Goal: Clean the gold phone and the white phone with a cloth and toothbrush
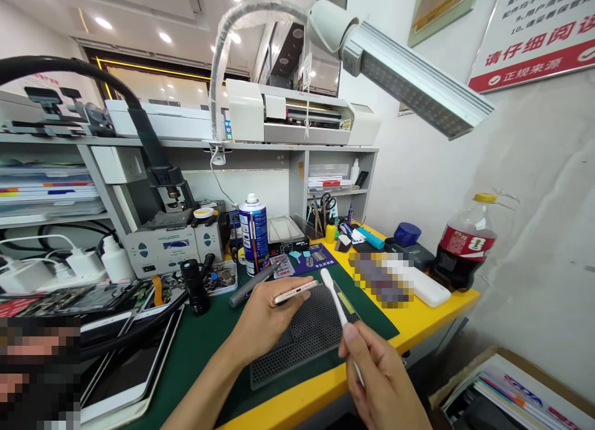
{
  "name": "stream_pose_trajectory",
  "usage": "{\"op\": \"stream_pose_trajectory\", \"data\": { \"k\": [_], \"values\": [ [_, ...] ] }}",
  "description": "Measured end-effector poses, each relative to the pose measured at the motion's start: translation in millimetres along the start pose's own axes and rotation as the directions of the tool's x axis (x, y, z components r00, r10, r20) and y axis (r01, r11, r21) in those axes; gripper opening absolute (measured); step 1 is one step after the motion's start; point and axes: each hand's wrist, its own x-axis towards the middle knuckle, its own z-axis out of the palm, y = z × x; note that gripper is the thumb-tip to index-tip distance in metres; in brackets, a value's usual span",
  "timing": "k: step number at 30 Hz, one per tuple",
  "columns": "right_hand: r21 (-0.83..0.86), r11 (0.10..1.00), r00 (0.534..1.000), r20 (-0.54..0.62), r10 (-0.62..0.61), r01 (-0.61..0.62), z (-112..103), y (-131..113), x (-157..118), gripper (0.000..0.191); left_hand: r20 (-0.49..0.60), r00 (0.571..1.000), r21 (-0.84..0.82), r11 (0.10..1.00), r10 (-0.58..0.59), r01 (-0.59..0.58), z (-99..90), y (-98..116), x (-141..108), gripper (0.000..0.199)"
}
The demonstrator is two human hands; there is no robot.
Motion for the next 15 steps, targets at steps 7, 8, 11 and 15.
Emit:
{"op": "stream_pose_trajectory", "data": {
  "k": [7,8,11,15],
  "values": [
    [-0.022,0.997,0.993,0.096,-0.071,0.073,29,5,-7,0.056,0.019,1.000,0.015,1.000,-0.023,0.023,1.4,-3,-2,0.031],
    [-0.029,0.996,0.992,0.088,-0.087,0.090,31,7,-6,0.056,0.016,0.999,0.007,1.000,-0.028,0.028,1.8,-3,-2,0.030],
    [-0.019,0.995,0.995,0.022,-0.096,0.096,30,10,-3,0.055,0.012,1.000,-0.012,1.000,-0.008,0.008,2.3,-2,-2,0.030],
    [-0.002,0.997,0.995,0.054,-0.080,0.080,27,12,-3,0.054,0.015,1.000,0.001,1.000,0.019,-0.019,1.9,-1,-1,0.029]
  ]
}}
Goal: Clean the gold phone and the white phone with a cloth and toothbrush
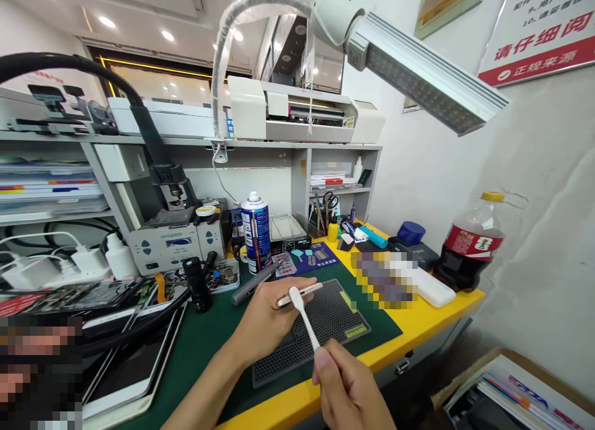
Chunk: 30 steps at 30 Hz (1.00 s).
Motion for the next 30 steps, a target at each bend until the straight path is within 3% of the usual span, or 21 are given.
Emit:
{"op": "stream_pose_trajectory", "data": {
  "k": [10,14,18,22,25,30],
  "values": [
    [0.149,0.987,0.996,-0.051,0.070,-0.062,11,0,-3,0.057,-0.038,0.999,0.083,0.996,0.029,-0.026,4.1,-1,-1,0.030],
    [0.129,0.990,0.998,-0.011,0.054,-0.052,11,-1,-4,0.058,-0.048,0.998,0.101,0.994,0.048,-0.043,5.9,-3,-1,0.029],
    [0.180,0.981,0.994,-0.070,0.079,-0.065,12,-1,-4,0.059,-0.033,0.998,0.122,0.992,0.050,-0.045,6.0,-4,-1,0.030],
    [0.184,0.981,0.998,-0.013,0.065,-0.062,13,-1,-4,0.059,-0.059,0.995,0.118,0.990,0.082,-0.075,6.6,-5,0,0.029],
    [0.229,0.969,0.990,-0.088,0.113,-0.091,10,-1,-3,0.057,-0.054,0.992,0.134,0.985,0.114,-0.106,7.5,-3,1,0.029],
    [0.134,0.989,0.993,-0.089,0.075,-0.063,18,1,-6,0.060,-0.065,0.991,0.127,0.986,0.113,-0.104,7.4,-5,0,0.027]
  ]
}}
